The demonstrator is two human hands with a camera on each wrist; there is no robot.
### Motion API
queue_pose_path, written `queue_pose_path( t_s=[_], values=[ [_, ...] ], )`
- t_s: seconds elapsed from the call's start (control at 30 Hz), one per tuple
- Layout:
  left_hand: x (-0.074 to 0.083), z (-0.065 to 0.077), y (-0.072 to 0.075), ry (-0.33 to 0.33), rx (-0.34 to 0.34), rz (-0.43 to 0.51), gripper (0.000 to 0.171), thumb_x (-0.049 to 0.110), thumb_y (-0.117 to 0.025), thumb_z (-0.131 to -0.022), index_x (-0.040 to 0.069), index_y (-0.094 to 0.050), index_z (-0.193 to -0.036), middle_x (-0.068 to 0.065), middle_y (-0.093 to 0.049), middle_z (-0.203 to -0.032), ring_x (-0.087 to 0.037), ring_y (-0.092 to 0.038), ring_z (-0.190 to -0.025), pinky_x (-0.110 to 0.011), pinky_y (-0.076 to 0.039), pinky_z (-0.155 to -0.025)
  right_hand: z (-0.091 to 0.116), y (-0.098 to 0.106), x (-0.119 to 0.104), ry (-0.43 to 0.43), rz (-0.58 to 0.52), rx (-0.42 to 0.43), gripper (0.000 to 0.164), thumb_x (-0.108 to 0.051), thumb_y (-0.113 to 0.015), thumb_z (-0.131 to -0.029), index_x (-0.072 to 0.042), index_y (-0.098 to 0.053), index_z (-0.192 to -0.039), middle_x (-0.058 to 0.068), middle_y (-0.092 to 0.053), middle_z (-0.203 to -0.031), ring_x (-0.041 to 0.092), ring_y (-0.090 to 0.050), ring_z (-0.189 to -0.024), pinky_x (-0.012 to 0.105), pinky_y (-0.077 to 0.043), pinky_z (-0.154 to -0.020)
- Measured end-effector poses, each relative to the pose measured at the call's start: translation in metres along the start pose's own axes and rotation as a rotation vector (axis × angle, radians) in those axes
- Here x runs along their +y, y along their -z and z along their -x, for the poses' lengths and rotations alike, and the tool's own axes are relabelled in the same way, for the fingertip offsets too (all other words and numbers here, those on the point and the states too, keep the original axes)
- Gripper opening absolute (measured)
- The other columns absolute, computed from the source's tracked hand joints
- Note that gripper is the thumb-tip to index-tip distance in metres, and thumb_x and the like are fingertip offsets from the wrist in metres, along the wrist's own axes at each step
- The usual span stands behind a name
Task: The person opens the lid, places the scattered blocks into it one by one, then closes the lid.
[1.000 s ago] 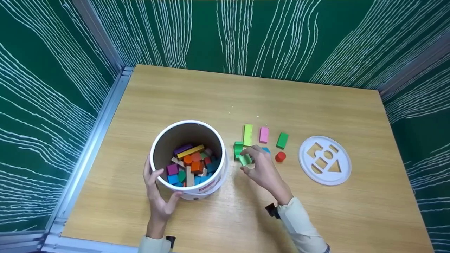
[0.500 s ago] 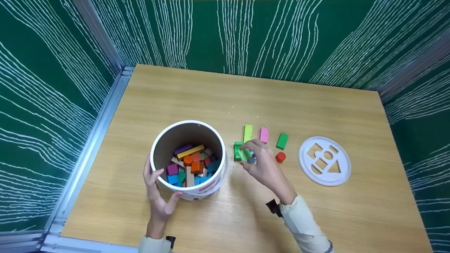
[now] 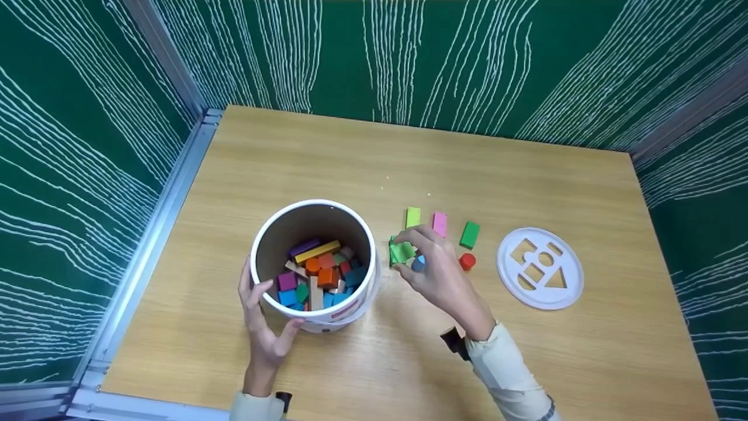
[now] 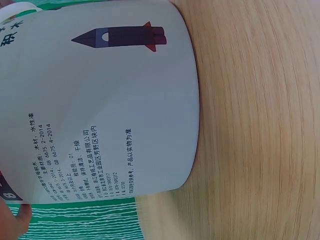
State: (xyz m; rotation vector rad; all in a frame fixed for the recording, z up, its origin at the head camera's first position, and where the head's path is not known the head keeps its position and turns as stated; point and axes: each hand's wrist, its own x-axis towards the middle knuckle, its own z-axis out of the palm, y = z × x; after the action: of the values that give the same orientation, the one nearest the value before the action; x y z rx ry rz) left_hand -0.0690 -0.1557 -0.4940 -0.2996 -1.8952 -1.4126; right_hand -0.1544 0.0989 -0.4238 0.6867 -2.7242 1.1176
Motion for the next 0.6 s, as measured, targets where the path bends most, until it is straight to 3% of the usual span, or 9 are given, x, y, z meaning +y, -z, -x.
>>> queue_pose_path(
  t_s=[0.1, 0.33, 0.6],
  values=[
    [0.0, 0.0, 0.0, -0.002, -0.003, -0.005, 0.063, 0.041, -0.063, -0.073, -0.004, -0.039, -0.109, -0.034, -0.016, -0.134, -0.041, -0.019, -0.124, -0.047, -0.025, -0.102, 0.0, 0.002, -0.003, 0.003, 0.015, 0.005, 0.036, -0.014, -0.077, -0.065, -0.016, -0.063, -0.098, -0.006, -0.055, -0.101, 0.01, -0.049, -0.087, 0.018, -0.05, -0.065],
    [-0.003, -0.001, -0.001, -0.026, 0.008, 0.014, 0.063, 0.041, -0.063, -0.072, -0.005, -0.04, -0.108, -0.035, -0.017, -0.132, -0.043, -0.021, -0.122, -0.068, -0.023, -0.088, -0.002, 0.004, -0.008, 0.049, 0.002, 0.028, 0.036, -0.01, -0.077, -0.064, -0.014, -0.063, -0.096, -0.005, -0.056, -0.1, 0.011, -0.049, -0.088, 0.019, -0.048, -0.063],
    [-0.002, 0.0, -0.002, -0.007, 0.004, 0.014, 0.063, 0.04, -0.063, -0.072, -0.004, -0.04, -0.11, -0.034, -0.017, -0.133, -0.043, -0.02, -0.122, -0.064, -0.024, -0.092, -0.003, 0.005, -0.016, 0.067, 0.007, 0.025, 0.034, -0.013, -0.076, -0.066, -0.013, -0.063, -0.098, -0.004, -0.056, -0.101, 0.009, -0.051, -0.085, 0.018, -0.049, -0.069]
  ],
)
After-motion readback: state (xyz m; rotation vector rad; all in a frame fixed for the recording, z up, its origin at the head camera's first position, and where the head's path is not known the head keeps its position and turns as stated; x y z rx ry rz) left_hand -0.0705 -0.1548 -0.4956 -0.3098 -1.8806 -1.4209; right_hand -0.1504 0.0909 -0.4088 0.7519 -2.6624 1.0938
